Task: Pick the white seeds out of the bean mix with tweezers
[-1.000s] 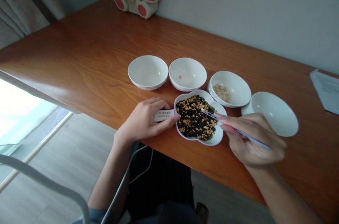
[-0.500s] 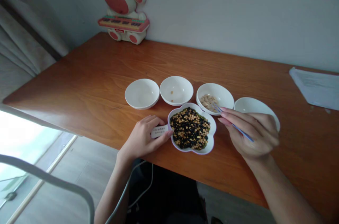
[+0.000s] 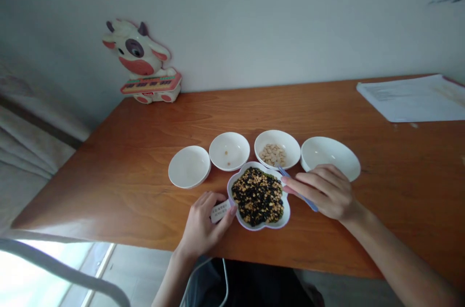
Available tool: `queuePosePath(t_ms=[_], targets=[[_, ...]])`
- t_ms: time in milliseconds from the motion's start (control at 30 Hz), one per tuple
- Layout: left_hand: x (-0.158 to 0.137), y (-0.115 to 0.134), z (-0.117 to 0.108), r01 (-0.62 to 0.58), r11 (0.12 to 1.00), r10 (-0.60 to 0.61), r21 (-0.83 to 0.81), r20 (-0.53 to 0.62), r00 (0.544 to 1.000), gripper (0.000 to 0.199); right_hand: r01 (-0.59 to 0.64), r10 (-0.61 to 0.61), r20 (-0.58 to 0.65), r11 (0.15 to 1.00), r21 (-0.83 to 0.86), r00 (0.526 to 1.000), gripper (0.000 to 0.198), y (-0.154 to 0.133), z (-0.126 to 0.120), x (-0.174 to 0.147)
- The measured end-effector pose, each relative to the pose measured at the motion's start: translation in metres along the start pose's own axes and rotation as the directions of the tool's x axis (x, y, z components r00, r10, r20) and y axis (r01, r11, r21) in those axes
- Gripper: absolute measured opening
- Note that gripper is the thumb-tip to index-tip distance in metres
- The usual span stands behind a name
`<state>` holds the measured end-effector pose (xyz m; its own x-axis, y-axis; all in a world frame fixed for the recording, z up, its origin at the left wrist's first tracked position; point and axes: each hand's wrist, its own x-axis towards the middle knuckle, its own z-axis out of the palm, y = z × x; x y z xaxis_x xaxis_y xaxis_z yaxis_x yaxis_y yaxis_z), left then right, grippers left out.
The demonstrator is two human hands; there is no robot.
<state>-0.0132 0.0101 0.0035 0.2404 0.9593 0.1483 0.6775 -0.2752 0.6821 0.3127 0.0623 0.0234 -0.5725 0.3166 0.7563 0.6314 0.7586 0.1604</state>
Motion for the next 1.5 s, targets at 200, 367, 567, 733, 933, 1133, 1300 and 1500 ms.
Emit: queuePosePath(t_ms=[200,367,567,733,933,1133,1300,1500], targets=[[0.001,0.001,0.000,0.016,1.000,-0.016,-0.005,-0.020,1.000,0.026,-0.365,0.375,-0.133,0.926,0.095,0.918,0.053,-0.059,-0.015,-0.010],[0.000,-0.001,-0.001,0.031,0.999,-0.030,-0.016,0.011,0.999,0.028,-0.632,0.649,-0.254,0.759,0.158,0.717,0.055,-0.105,0.004,-0.020],[-0.004,-0.003,0.000,0.042,0.998,-0.042,-0.044,0.005,0.999,0.028,-0.630,0.696,-0.108,0.696,0.346,0.710,0.033,-0.098,0.016,-0.019],[-0.005,-0.003,0.002,0.050,0.998,-0.052,-0.048,-0.034,0.998,0.026,-0.655,0.739,-0.078,0.636,0.409,0.669,0.025,-0.104,0.015,-0.025],[-0.005,-0.001,0.000,0.020,0.999,-0.022,-0.049,-0.032,0.999,0.022,-0.606,0.668,-0.033,0.693,0.391,0.743,0.022,-0.101,0.012,-0.025],[-0.006,0.000,0.000,0.012,0.998,-0.014,-0.056,-0.046,0.999,0.022,-0.453,0.453,0.052,0.863,0.223,0.890,0.024,-0.069,0.006,0.004],[-0.005,-0.002,0.001,0.009,0.997,-0.014,-0.081,-0.052,0.999,0.022,-0.451,0.437,0.121,0.882,0.138,0.891,0.015,-0.051,0.007,0.021],[-0.006,-0.006,0.004,-0.008,0.996,0.001,-0.093,-0.066,0.998,0.021,-0.421,0.398,0.237,0.906,0.050,0.886,0.013,-0.042,0.012,0.027]])
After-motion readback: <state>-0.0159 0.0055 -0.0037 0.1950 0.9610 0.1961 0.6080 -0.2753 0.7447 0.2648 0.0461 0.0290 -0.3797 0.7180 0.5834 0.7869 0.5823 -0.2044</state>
